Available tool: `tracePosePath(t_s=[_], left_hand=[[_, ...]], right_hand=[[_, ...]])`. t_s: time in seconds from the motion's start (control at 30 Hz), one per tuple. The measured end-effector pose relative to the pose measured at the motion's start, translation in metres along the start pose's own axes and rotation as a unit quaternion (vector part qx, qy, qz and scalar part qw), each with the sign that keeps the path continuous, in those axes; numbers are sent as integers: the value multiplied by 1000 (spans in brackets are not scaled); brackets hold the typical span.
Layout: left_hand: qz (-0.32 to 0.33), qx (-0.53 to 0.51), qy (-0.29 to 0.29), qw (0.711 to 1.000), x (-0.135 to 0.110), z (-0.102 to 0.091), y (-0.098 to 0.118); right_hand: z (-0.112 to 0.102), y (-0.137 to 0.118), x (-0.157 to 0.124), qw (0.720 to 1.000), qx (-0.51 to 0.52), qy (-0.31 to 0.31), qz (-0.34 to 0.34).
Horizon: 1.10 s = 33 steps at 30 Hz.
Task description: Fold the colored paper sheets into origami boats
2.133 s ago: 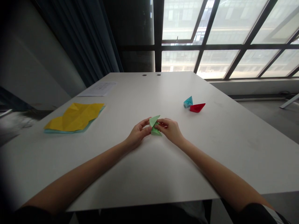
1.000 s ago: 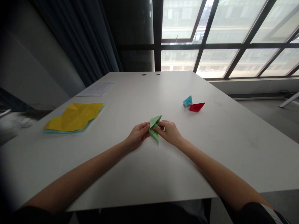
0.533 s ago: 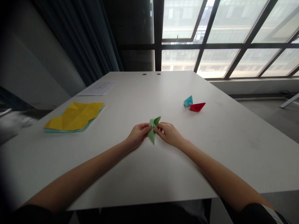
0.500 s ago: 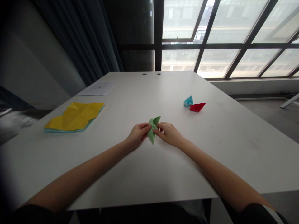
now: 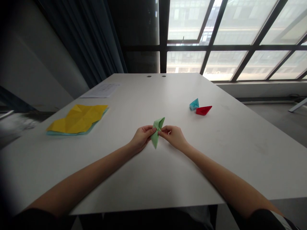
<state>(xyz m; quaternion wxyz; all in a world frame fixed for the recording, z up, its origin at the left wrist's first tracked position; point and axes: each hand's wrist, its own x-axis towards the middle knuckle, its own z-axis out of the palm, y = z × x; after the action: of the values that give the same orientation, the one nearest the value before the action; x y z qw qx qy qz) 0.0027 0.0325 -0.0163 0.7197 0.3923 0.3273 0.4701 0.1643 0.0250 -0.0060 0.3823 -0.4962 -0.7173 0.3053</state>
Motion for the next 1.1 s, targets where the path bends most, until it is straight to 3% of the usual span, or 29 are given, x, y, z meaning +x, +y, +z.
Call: tracePosePath(t_s=[0.2, 0.3, 0.4, 0.6, 0.8, 0.9, 1.1], left_hand=[[-1, 8, 8, 1000, 0, -1, 2], [5, 22, 13, 1000, 1, -2, 3], [12, 81, 6, 997, 0, -1, 5], [27, 204, -63, 977, -5, 0, 6], [23, 247, -49, 967, -3, -7, 8], [54, 340, -31, 938, -1, -9, 15], [184, 511, -11, 839, -3, -6, 36]], right_hand=[[-2, 1, 2, 996, 72, -47, 17], [-4, 2, 3, 998, 56, 8, 27], [-4, 2, 4, 991, 107, 73, 31], [-1, -2, 4, 979, 191, 24, 66], [-5, 7, 7, 964, 228, 89, 100], [-8, 8, 9, 965, 232, 69, 105], [-12, 7, 10, 984, 160, 14, 71]])
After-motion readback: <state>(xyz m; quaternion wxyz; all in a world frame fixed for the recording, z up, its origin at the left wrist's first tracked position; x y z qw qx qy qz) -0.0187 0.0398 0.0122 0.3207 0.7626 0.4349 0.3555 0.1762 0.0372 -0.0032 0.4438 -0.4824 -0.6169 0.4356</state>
